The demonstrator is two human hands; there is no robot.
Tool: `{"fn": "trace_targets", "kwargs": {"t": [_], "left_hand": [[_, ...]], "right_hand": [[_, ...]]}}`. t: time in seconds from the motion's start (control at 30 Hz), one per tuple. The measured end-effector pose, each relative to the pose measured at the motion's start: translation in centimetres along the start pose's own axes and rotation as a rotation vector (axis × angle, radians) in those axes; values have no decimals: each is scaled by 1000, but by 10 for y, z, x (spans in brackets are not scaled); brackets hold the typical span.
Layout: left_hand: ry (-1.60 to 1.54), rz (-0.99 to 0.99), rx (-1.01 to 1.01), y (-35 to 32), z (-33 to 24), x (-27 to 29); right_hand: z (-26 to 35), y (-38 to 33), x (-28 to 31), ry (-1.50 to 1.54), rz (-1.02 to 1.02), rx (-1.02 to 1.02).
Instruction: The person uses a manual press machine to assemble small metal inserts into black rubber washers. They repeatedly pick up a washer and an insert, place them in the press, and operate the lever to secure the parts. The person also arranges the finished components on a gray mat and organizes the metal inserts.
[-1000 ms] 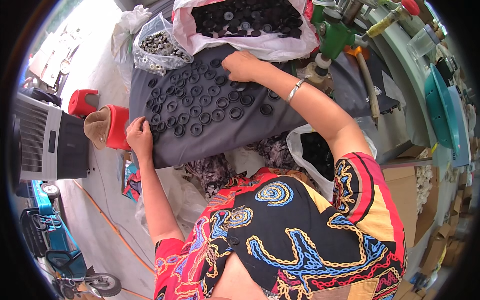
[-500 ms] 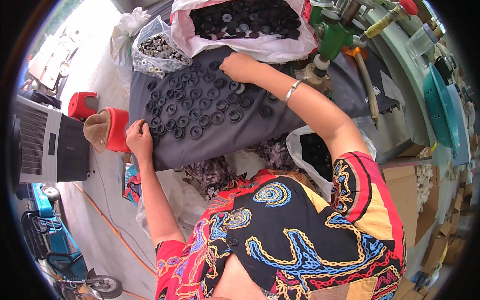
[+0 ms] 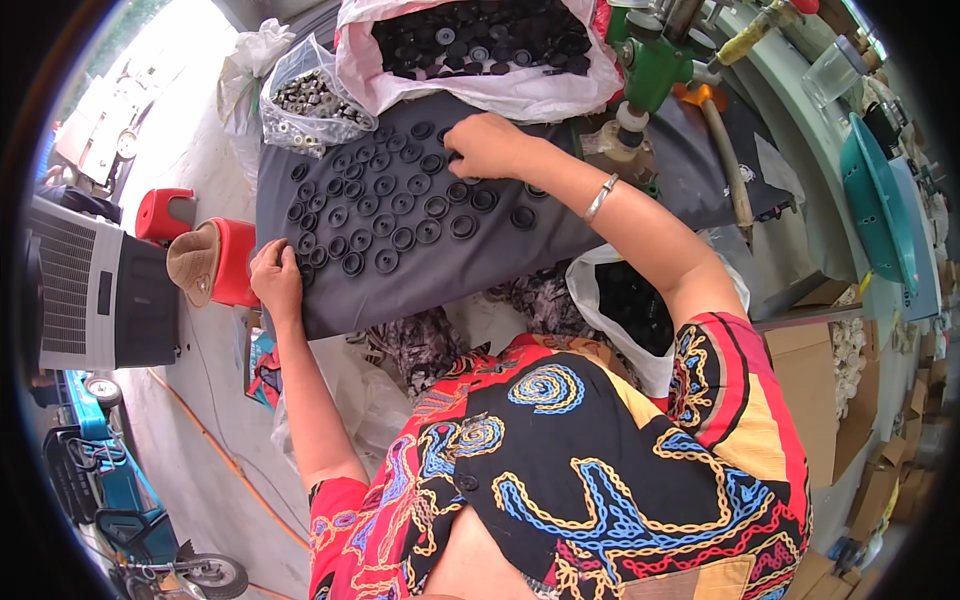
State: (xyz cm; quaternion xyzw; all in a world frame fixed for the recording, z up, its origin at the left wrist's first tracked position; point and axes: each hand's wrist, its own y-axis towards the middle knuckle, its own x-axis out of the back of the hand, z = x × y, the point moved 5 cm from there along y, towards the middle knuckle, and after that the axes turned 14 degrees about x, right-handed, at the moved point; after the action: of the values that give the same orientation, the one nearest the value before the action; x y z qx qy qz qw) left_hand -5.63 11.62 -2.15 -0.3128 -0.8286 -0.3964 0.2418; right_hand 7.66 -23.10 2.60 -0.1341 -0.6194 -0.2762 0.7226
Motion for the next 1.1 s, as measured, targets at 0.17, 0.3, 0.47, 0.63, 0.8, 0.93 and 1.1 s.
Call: {"fn": "trace_targets", "kwargs": {"t": [0.17, 0.3, 0.47, 0.63, 0.8, 0.93, 1.1], "left_hand": [[-2, -3, -1, 0, -1, -1], [2, -11, 11, -1, 0, 1], [-7, -10, -15, 0, -5, -2], [11, -6, 8, -2, -3, 3], [11, 35, 40, -1, 2, -4], [29, 39, 33, 0, 1, -5], [6, 25, 36, -1, -2, -3]], "right_hand": [[-28, 1, 13, 175, -194, -89], [-13, 5, 0, 160, -39, -30], [-12, 6, -15, -22, -77, 133], [3, -9, 12, 100, 8, 13], [16, -30, -2, -121, 102, 186], [7, -30, -5, -46, 63, 153], [-3, -37, 15, 299, -204, 13]]}}
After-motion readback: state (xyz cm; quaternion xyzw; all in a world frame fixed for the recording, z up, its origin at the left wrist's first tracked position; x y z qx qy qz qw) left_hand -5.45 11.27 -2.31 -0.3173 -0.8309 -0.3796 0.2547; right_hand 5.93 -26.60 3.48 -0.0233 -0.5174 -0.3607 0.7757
